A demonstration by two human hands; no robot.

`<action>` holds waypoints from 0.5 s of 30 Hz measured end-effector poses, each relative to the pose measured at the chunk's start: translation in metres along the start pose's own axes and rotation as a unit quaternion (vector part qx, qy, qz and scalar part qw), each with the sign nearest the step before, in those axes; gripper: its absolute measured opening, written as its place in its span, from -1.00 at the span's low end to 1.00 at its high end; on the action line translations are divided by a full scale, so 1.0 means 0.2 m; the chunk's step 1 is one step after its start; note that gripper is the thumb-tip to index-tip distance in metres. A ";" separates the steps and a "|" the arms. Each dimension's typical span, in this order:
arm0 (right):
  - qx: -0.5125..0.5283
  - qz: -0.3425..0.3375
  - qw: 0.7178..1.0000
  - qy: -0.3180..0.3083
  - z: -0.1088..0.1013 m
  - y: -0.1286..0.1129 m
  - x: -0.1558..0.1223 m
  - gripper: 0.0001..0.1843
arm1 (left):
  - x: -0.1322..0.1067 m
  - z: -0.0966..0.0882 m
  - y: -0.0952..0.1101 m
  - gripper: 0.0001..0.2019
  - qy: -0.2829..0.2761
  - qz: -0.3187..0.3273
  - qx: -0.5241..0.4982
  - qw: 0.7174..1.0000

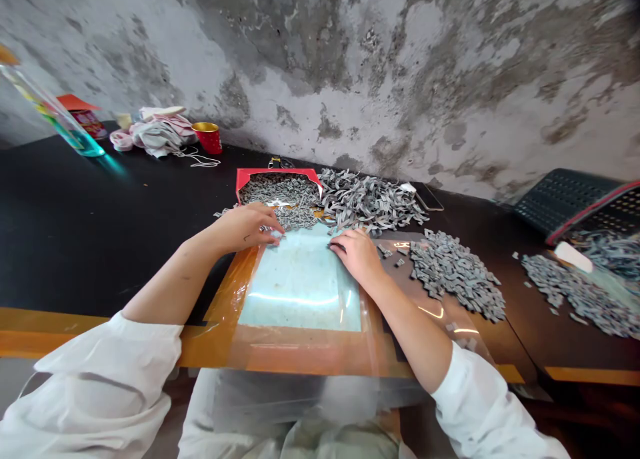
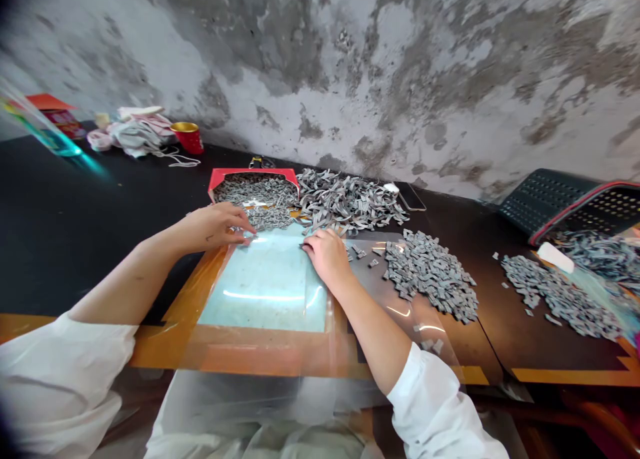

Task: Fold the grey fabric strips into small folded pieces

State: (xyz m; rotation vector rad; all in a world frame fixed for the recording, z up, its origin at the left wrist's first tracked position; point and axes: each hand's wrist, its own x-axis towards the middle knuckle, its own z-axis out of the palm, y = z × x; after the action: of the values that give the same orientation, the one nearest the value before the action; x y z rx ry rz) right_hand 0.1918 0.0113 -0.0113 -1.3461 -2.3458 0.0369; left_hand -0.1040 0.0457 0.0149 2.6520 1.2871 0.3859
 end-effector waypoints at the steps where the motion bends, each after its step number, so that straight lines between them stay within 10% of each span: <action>1: -0.002 -0.003 1.000 -0.003 0.00 0.00 0.00 -0.84 | 0.00 0.01 0.00 -0.72 -0.007 -0.001 -0.001 1.000; 9: -0.001 -0.032 0.999 0.043 -0.02 -0.03 0.00 -0.83 | 0.01 0.01 0.05 -0.74 -0.018 -0.010 -0.028 0.999; 15: 0.217 0.014 0.976 0.030 -0.02 -0.07 0.00 -0.83 | 0.02 0.02 0.04 -0.75 -0.022 -0.027 -0.048 0.998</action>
State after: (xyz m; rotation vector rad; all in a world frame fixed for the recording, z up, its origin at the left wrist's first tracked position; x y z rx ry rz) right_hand 0.1820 0.0025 -0.0054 -1.1423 -2.1059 0.4815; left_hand -0.0950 0.0443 0.0128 2.5270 1.2910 0.3705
